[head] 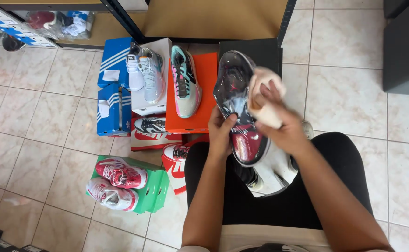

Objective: The person wipes a black and white sneaker with a cloth, then wipes the exterior and interior of a black Jordan shoebox. The person then wipes a red and black sneaker and two additional black Jordan boxes. The items remain on the floor or a low shelf throughout.

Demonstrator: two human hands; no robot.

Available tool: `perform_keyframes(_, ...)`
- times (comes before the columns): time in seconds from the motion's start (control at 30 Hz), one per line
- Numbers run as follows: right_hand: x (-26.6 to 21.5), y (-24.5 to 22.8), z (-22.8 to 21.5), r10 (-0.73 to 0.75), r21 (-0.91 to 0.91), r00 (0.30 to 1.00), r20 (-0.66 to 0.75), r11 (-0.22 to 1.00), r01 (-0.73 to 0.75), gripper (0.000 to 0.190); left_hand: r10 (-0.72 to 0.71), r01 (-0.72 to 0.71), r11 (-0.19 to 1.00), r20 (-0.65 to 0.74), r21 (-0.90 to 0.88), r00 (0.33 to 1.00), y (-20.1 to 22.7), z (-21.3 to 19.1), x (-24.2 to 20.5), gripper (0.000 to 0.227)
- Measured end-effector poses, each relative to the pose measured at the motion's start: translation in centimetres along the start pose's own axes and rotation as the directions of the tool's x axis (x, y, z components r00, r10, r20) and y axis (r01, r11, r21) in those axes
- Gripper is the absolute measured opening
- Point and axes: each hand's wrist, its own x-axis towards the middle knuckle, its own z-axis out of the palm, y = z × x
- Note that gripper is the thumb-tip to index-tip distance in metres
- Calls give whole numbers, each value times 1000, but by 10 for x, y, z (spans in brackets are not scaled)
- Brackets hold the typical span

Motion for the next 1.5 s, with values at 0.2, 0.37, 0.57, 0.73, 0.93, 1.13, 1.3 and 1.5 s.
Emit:
perform_keyframes(0.2, -10, -20, 1, 151, 290, 988, 8, 946, -147, 57, 211, -207, 978, 154, -38, 965, 40, 19, -34, 67)
perform_keyframes(0.37, -95, 66, 15, 149, 369, 988, -48, 922, -121, 26, 181, -194, 975, 111, 111, 977, 62, 27, -60, 67)
perform_keyframes(0.57, -72, -79, 4, -320, -179, 944, 81, 927, 330, 56, 240, -262, 948, 137, 179, 961, 73, 36, -88, 63)
perform_keyframes(0.73, -74, -62, -8, 10, 244, 997, -76, 970, 9, 58, 221, -214, 975, 311, -56, 925, 46, 21, -112, 82)
perform_keyframes(0.93, -73, -103, 9, 30, 226, 998, 57, 973, -42, 57, -70, 164, 893, 230, -420, 971, 7, -24, -132, 82)
perform_keyframes(1.13, -114, -76, 4, 64, 316, 985, 163, 942, -114, 62, 87, 57, 907, 319, -418, 944, 81, 2, -145, 74)
perform_keyframes(1.3, -125, -55, 17, 224, 479, 968, 111, 841, -250, 60, 173, -56, 945, 348, -322, 922, 63, 5, -144, 99)
perform_keyframes(1.5, -133, -121, 35, -311, -62, 902, 300, 937, 343, 65, 165, -147, 976, 103, -160, 981, 88, 14, -151, 69)
